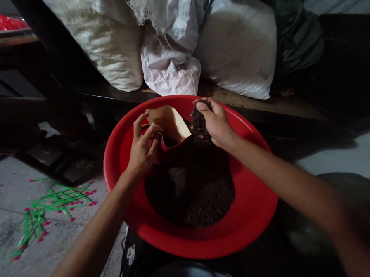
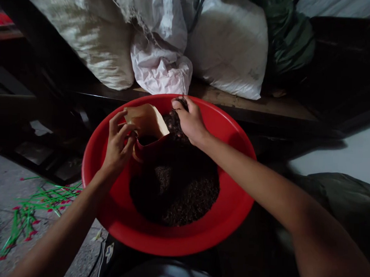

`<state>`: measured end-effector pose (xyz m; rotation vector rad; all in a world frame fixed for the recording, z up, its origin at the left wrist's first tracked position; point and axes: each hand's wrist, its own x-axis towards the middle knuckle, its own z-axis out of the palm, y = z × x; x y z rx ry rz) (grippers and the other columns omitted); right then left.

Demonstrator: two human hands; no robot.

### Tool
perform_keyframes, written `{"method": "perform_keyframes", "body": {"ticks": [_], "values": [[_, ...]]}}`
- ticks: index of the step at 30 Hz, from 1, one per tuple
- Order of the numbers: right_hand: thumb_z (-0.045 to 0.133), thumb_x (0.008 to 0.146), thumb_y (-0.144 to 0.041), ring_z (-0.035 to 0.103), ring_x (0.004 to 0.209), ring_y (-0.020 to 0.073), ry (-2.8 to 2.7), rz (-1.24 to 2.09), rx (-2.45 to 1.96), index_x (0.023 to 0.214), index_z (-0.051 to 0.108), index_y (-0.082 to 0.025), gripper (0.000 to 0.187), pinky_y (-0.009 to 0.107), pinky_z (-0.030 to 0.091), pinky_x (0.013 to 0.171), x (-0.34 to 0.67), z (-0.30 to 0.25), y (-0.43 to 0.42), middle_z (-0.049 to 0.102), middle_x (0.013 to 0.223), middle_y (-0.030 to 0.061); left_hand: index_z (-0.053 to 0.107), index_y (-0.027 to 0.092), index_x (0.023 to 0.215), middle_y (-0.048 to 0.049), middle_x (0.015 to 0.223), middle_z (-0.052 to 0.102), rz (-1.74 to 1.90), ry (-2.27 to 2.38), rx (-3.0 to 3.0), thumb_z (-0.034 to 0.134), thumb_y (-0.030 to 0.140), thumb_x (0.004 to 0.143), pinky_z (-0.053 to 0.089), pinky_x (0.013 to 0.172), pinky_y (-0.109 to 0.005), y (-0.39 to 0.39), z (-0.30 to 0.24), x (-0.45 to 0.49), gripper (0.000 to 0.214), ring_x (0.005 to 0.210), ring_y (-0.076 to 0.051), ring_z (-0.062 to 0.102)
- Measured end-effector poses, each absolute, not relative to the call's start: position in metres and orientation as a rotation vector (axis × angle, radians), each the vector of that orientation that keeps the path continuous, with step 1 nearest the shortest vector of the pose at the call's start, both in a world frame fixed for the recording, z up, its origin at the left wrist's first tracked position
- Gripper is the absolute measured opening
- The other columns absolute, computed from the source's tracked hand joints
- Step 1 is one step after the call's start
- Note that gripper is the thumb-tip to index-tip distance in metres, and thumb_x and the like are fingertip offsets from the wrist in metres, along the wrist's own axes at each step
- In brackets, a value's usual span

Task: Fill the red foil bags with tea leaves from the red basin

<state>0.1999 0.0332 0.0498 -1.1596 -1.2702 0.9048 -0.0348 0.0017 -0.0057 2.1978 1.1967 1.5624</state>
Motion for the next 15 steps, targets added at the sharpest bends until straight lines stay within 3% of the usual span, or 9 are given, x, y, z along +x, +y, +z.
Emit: {"method": "perform_keyframes", "body": {"ticks": [5,8,12,15], "values": [[0.068,0.09,-0.042,0.068,0.097,0.0183,-1.426,1.013,-0.885,0.107,0.067,-0.025,0.024,0.035,0.062,0.089,0.163,0.085,0.048,0.072,0.1,-0.0001,0.069,0.027,0.113,-0.009,0.162,0.041,1.572,1.218,2.192,0.053,0.045,0.105,0.06,0.105,-0.048,0.002,-0.008,-0.036,0.026,0.132,-0.028,0.058],[0.065,0.091,-0.043,0.067,0.109,0.0204,-1.495,0.941,-0.87,0.104,0.07,-0.022,0.025,0.038,0.058,0.097,0.169,0.087,0.066,0.074,0.106,0.0024,0.069,0.028,0.113,-0.0079,0.162,0.04,1.56,1.234,2.175,0.054,0.043,0.105,0.06,0.105,-0.047,0.001,-0.007,-0.039,0.023,0.131,-0.027,0.058],[0.051,0.098,-0.048,0.067,0.108,0.0221,-1.449,0.711,-1.134,0.102,0.07,-0.022,0.033,0.039,0.057,0.094,0.201,0.049,0.09,0.073,0.103,0.0058,0.069,0.027,0.112,-0.008,0.163,0.041,1.58,1.216,2.175,0.055,0.04,0.105,0.06,0.105,-0.046,0.001,-0.006,-0.04,0.02,0.131,-0.027,0.059],[0.05,0.098,-0.051,0.063,0.12,0.0288,-1.677,0.686,-1.522,0.102,0.072,-0.025,0.034,0.048,0.052,0.102,0.211,-0.012,0.074,0.072,0.114,0.0109,0.068,0.027,0.111,-0.0074,0.164,0.041,1.596,1.205,2.185,0.054,0.042,0.105,0.059,0.106,-0.047,0.001,-0.005,-0.038,0.021,0.133,-0.028,0.058]]}}
